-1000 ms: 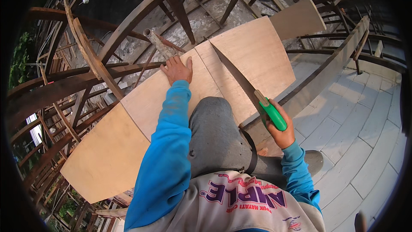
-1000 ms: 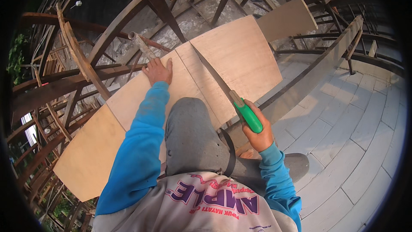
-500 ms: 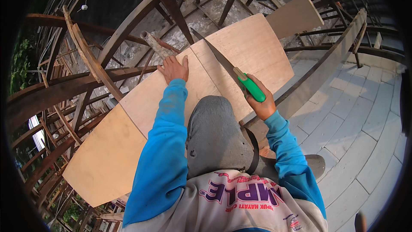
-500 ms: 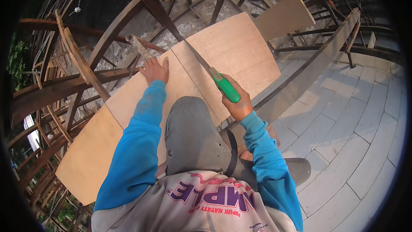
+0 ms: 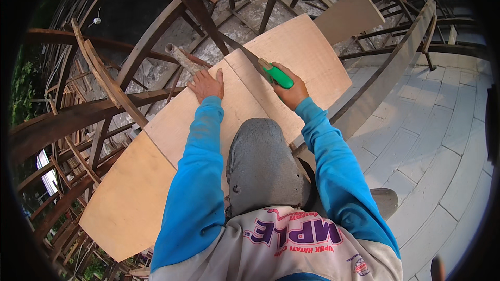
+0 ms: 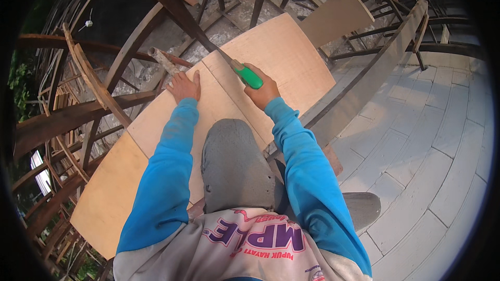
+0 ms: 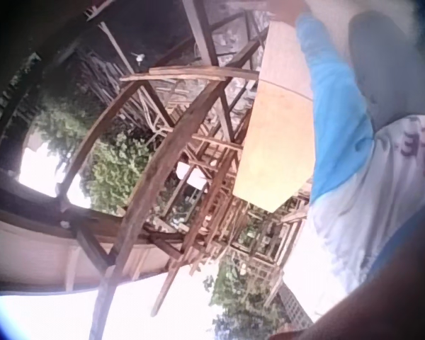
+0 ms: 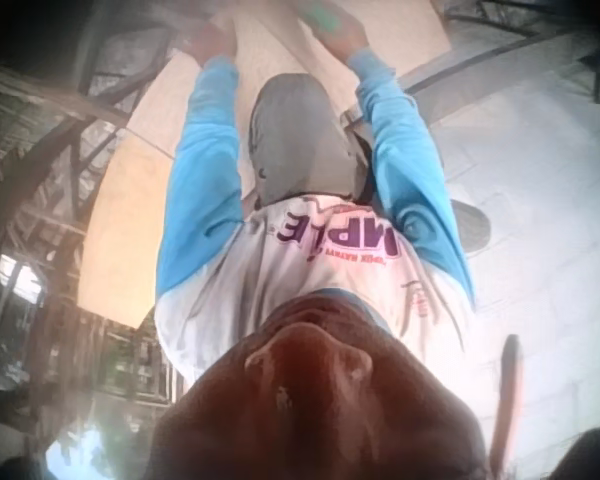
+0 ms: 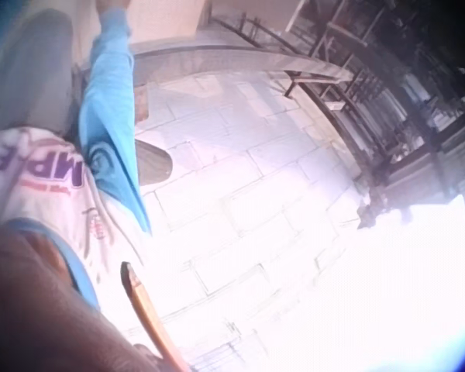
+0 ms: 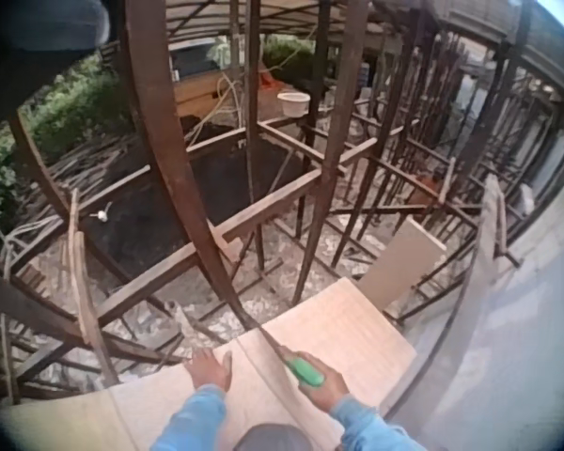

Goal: The person saws a piece of plywood using a hand saw while it rests on a wooden support structure at a construction site, then lifts and repositions the board.

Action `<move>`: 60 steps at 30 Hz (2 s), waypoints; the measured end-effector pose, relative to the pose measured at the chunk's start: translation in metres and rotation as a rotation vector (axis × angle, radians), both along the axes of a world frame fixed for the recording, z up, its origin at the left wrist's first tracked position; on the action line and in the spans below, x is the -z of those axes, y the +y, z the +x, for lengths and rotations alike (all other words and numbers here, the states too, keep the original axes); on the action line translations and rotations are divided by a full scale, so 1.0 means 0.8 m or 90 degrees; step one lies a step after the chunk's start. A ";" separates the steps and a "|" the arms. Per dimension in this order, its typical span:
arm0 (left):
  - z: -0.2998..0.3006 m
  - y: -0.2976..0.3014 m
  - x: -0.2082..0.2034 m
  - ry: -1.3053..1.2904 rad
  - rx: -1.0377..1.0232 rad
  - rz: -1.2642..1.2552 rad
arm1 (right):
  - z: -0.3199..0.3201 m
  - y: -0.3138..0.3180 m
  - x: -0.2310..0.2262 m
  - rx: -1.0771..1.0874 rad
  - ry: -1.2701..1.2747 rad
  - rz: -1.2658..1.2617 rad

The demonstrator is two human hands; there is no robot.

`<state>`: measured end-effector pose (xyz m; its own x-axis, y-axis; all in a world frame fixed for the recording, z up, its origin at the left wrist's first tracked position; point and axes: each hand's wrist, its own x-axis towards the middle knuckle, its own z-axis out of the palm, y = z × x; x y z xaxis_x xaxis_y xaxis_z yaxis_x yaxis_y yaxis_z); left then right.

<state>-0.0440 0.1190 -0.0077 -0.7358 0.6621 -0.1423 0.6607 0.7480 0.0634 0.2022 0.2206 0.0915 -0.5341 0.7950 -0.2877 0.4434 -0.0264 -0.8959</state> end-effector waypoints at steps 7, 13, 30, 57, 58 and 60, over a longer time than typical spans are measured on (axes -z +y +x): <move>0.002 -0.020 -0.013 0.035 0.005 0.012 | 0.136 -0.086 -0.140 0.000 -0.014 -0.022; 0.004 -0.011 0.002 -0.016 -0.004 -0.008 | 0.061 -0.009 -0.144 -0.020 -0.057 -0.058; 0.016 -0.006 -0.005 0.016 0.024 -0.022 | 0.160 -0.012 -0.208 -0.014 -0.056 -0.084; -0.009 -0.013 -0.006 0.015 0.027 -0.011 | 0.123 -0.084 -0.115 0.030 0.011 -0.036; -0.012 -0.011 -0.007 0.006 0.031 -0.009 | 0.140 -0.096 -0.128 0.030 -0.001 -0.023; -0.006 -0.007 -0.001 0.008 0.035 0.015 | 0.142 -0.093 -0.141 0.033 -0.014 -0.007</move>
<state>-0.0485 0.1134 -0.0065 -0.6999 0.7047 -0.1165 0.7018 0.7088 0.0717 0.3156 0.1459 0.2044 -0.4859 0.8180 -0.3078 0.4607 -0.0595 -0.8856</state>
